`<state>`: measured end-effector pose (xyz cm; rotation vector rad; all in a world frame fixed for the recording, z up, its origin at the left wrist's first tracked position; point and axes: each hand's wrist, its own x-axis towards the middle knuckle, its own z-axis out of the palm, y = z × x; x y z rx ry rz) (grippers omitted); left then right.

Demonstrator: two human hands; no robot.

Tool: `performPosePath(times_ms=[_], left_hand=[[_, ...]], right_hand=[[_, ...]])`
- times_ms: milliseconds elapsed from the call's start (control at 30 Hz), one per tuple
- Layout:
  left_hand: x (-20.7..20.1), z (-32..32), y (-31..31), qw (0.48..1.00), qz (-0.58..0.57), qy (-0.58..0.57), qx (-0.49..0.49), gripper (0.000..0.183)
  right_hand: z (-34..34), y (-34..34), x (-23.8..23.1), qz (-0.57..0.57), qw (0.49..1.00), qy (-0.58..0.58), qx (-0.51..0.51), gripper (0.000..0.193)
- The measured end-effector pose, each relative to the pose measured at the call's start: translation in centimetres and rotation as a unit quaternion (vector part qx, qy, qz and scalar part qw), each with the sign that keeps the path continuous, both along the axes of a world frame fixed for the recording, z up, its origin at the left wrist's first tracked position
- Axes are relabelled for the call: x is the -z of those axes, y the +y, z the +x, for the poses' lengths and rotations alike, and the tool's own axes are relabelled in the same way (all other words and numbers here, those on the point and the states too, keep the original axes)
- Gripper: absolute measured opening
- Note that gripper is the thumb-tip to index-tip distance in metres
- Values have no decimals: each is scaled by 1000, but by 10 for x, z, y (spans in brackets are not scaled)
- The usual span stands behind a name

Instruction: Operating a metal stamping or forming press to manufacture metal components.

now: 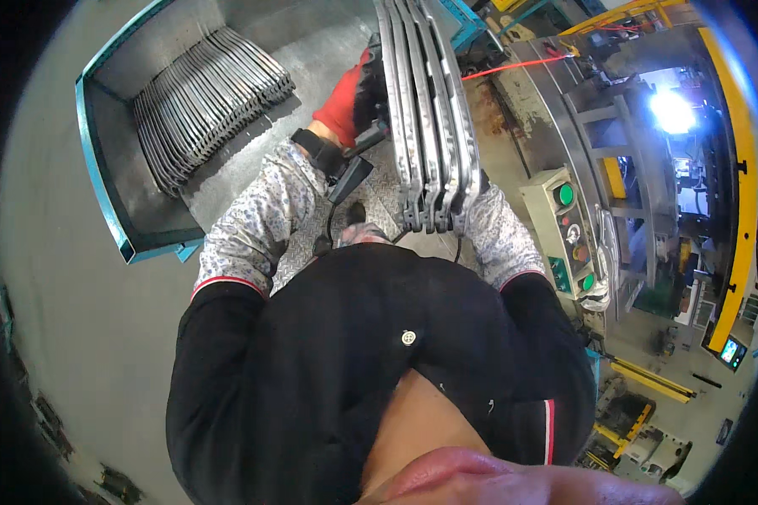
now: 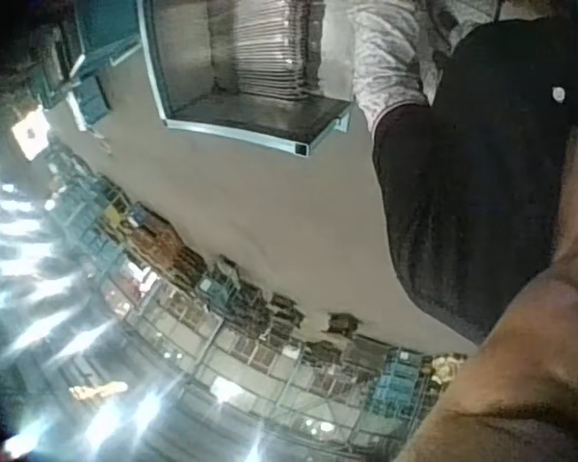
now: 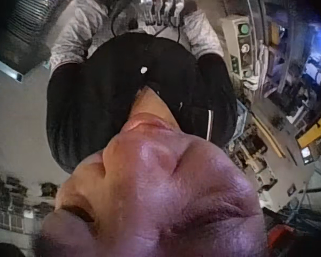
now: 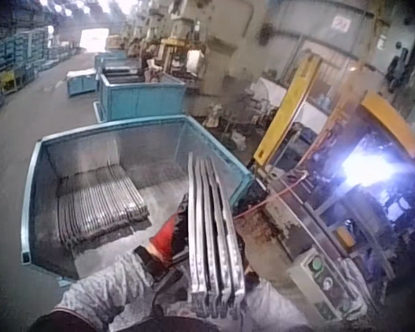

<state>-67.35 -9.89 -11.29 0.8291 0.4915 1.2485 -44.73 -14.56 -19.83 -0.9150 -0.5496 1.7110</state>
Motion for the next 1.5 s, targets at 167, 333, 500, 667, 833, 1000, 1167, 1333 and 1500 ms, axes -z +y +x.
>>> performPosePath(times_ms=[167,333,500,667,833,1000,1167,1333,1500], left_hand=[[18,-14,36,994,-75,-81,23,41],[58,-17,86,994,-88,-60,19,44],[59,-8,122,996,-71,-16,-58,51],[107,-12,171,980,-191,4,-51,57],[171,-18,202,961,-257,55,-83,49],[129,-48,192,937,-318,143,-20,69],[101,-61,132,947,-311,76,-6,61],[109,-52,104,966,-238,84,-52,77],[142,-56,102,958,-151,191,-150,95]], right_hand=[[0,47,29,-25,999,26,-5,25],[1,101,65,-59,997,51,-21,27],[1,161,103,-100,991,76,-46,30],[6,208,133,-139,984,89,-68,33],[-3,246,164,-170,976,95,-101,36],[-35,258,200,-193,968,116,-111,39],[-66,274,212,-190,971,81,-122,40],[-88,279,227,-163,974,8,-155,38],[-123,297,225,21,962,-148,-229,40]])
